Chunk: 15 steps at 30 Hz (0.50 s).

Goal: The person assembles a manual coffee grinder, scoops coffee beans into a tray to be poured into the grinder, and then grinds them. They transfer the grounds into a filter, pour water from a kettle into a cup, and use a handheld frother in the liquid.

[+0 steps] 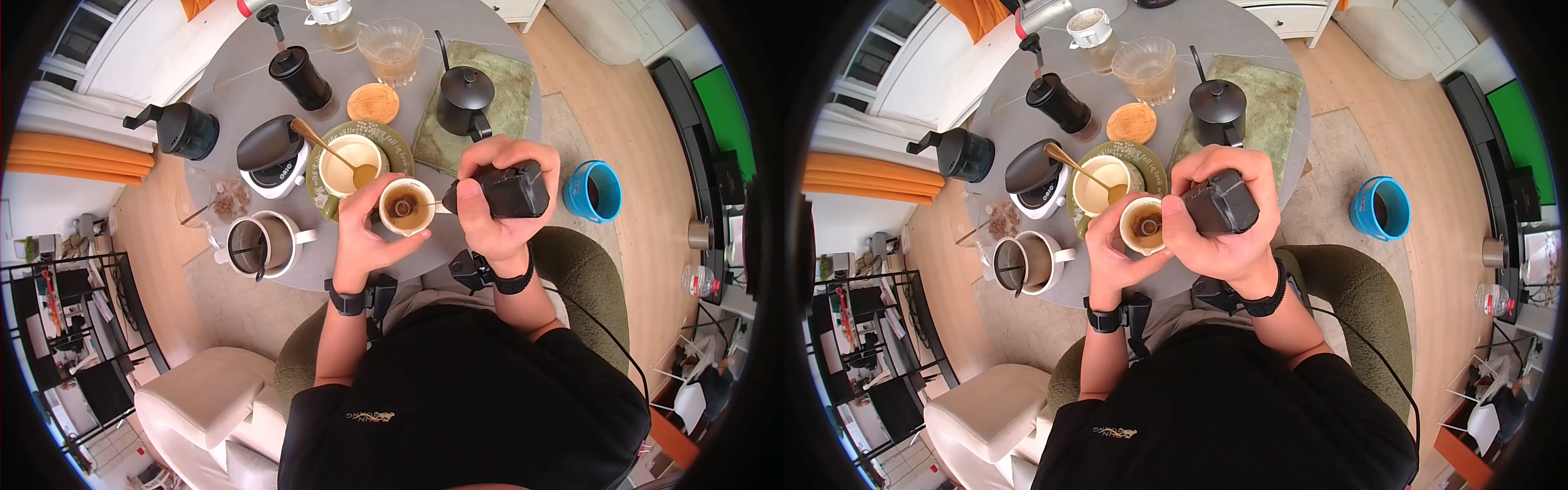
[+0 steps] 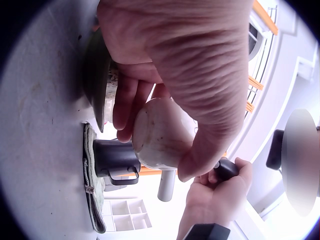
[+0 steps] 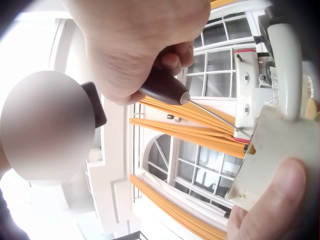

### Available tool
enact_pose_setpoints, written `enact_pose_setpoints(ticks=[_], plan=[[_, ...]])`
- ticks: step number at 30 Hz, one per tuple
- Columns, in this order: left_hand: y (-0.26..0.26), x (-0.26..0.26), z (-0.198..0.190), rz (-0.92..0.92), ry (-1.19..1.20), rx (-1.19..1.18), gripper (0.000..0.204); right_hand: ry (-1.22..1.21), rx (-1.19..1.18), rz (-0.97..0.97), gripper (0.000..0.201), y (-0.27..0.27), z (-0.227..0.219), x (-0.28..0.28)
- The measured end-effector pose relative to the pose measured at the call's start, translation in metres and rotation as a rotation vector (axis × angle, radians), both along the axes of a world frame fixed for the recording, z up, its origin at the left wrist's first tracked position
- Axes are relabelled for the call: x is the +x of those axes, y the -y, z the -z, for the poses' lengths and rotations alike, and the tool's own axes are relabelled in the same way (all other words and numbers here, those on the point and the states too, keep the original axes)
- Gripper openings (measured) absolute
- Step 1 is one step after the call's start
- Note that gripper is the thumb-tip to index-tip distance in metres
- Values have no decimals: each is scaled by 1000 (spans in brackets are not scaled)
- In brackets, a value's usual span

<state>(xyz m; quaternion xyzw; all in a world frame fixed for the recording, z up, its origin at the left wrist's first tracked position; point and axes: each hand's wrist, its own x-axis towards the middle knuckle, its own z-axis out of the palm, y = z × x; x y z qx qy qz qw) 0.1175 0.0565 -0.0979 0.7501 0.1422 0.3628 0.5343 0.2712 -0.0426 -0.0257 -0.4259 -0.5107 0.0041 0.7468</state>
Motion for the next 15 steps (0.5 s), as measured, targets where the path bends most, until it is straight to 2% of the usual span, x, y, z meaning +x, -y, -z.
enact_pose_setpoints(ticks=[15], plan=[[-1,0,-2,19,-1,1,64,-25,7,-14,42,0,1,-2]])
